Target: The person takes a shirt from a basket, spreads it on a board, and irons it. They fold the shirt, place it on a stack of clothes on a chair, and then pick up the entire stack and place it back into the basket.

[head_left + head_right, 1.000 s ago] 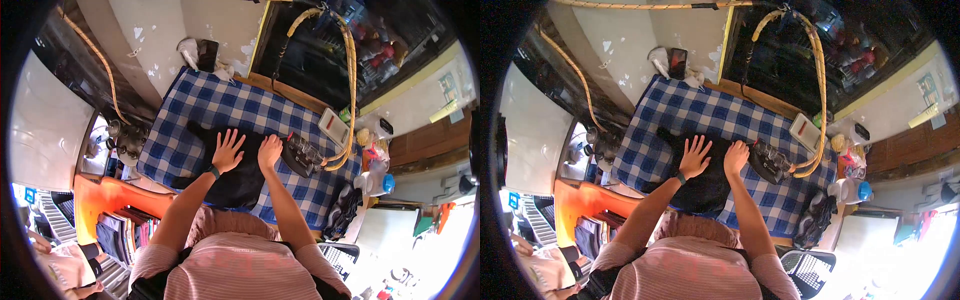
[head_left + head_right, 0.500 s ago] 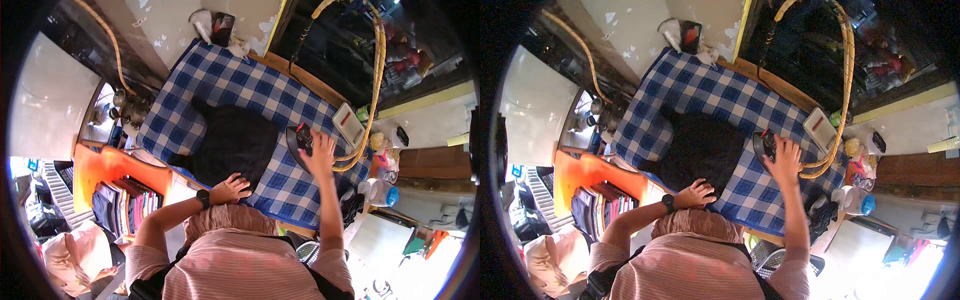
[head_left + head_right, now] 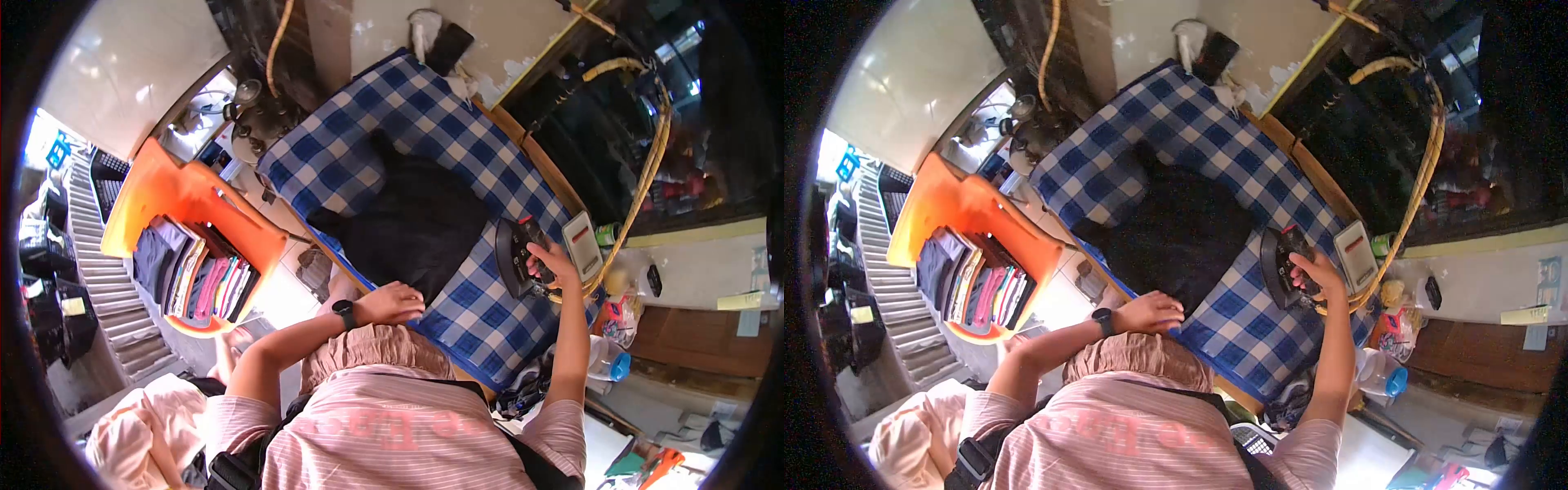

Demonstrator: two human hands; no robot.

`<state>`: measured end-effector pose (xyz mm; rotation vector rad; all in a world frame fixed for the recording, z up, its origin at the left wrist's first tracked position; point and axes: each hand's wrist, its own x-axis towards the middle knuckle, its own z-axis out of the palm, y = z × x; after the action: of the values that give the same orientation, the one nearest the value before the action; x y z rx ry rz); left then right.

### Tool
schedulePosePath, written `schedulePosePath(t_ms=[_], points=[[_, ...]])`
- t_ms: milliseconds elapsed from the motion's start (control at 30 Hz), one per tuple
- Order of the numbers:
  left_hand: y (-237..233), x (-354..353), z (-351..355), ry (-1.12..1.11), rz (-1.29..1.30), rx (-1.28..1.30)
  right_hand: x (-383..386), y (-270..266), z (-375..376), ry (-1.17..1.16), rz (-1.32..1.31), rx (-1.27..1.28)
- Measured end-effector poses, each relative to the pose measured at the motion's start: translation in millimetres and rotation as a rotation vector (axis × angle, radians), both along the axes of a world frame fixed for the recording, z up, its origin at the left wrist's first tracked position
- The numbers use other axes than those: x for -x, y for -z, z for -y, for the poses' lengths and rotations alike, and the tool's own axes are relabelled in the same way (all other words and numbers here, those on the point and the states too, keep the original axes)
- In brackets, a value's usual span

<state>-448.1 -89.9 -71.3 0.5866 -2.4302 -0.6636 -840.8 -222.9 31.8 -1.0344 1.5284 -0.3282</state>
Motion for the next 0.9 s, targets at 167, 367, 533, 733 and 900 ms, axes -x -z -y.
schedulePosePath(t_ms=[167,367,533,733,900], points=[[-16.3,-77.6,33.1,-1.153,-0.24,0.037,-97.5,-41.1,-37.9,0.104,-0.329,0.293],[30.6,-139.4,70.4,-1.63,-0.099,-0.407,-211.6,-45.0,-60.2,-0.204,-0.33,0.286],[49.5,-164.9,75.5,-1.302,-0.695,-0.615,-314.8,-4.2,-64.3,-0.515,-0.516,0.471],[69.9,-172.9,80.2,-1.177,-1.04,-0.738,-313.6,-14.3,-36.2,-0.639,-0.37,0.465],[49.8,-175.9,76.3,-1.347,-0.519,-0.601,-275.9,-12.2,41.8,-0.326,-0.523,0.373]])
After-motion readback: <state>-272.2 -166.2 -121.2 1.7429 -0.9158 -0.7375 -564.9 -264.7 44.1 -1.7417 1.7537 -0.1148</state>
